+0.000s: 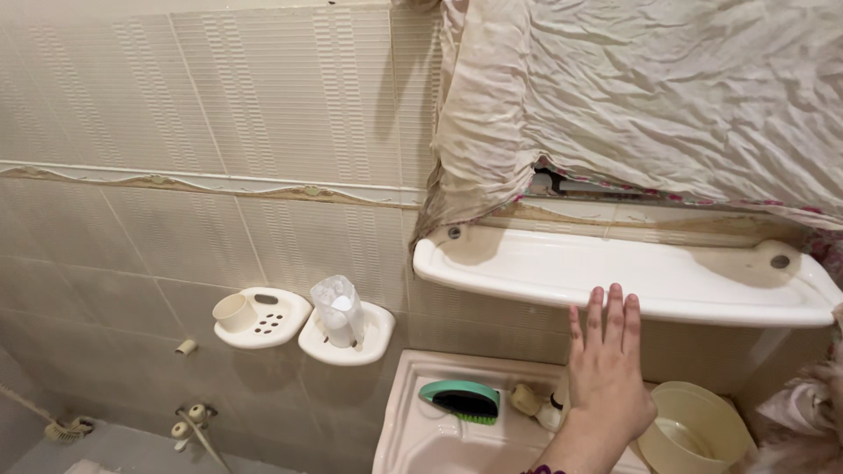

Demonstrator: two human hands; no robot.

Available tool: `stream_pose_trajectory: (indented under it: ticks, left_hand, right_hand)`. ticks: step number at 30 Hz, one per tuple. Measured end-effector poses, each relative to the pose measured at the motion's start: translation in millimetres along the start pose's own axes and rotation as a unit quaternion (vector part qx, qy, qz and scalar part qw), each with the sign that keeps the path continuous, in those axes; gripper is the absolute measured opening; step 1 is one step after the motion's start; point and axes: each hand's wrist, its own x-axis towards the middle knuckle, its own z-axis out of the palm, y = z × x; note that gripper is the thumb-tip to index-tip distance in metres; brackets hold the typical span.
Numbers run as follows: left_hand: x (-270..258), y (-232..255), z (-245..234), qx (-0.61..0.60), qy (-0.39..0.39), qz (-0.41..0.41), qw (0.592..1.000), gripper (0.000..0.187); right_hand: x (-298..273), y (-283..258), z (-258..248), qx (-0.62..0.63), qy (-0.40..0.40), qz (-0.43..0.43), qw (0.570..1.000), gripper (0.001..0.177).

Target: The person cleans a bathroom sink and surrounding fixtures using a cloth and a yellow plastic jug. They wipe the sink basin, faucet, and wall-mounted soap dishes, then rinse the cloth under running water and wring it out before continuing to wipe the surfaces.

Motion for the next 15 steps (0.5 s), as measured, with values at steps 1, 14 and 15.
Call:
stream_pose_trajectory:
  ticks: [1, 14, 15]
  left_hand:
    - [-1, -1, 1, -0.009, 0.008, -0.001, 1.0, 0.117]
    - [-53, -19, 17, -0.303, 0.179, 0.03, 0.935, 0.059]
    - [-61, -21, 22, -0.321, 0.164, 0.006, 0.933, 0.054]
  right_hand:
    - [-2, 3, 1, 0.039, -0.023, 0.037, 0.998, 0.072]
    - [-102, -51, 63, 0.242, -0.27, 0.154, 0.919, 0.053]
    - [-104, -48, 72, 0.253, -0.281, 0.133, 0.916, 0.054]
